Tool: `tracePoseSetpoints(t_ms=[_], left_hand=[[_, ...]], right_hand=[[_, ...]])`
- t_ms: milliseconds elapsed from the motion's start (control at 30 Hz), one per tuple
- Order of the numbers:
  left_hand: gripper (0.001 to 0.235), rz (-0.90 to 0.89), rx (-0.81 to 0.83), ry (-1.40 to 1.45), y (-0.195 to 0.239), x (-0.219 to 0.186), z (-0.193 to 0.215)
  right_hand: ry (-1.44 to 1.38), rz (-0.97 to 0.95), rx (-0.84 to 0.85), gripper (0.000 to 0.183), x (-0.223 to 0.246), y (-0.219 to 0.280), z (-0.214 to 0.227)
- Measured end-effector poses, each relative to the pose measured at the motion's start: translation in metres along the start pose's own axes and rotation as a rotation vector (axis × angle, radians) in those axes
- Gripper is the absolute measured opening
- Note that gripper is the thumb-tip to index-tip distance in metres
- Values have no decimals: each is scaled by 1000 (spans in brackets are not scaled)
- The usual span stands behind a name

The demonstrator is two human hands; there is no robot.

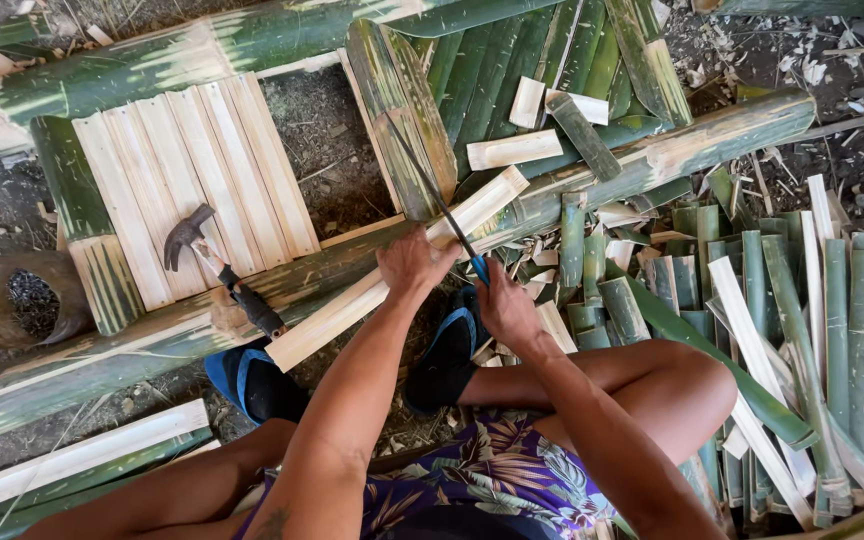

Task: The person assembles a bamboo frame by placing thin bamboo strips into a rectangular frame, cutting them to size with a knife, and securing them with a hammer and nails. The person repeatedly picks up strips, cuts them, and hammers them into place.

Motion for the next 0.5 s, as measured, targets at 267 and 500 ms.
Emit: tracePoseSetpoints(t_ms=[267,500], left_hand=[[85,-97,-50,-90,6,-9,5],[83,-369,-372,-362,100,39,77]], right_hand=[[108,-107,65,27,-14,-2,-23],[103,-66,-57,26,-6,-2,-14]])
Point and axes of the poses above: each hand's wrist, its own y-axis away from the middle knuckle, its own z-axis out of the back of the hand, x = y × z, the point moved 10 cm from there along -y, towards the middle knuckle, and after that the axes turned 14 degrees about y, right-handed, at the moved point
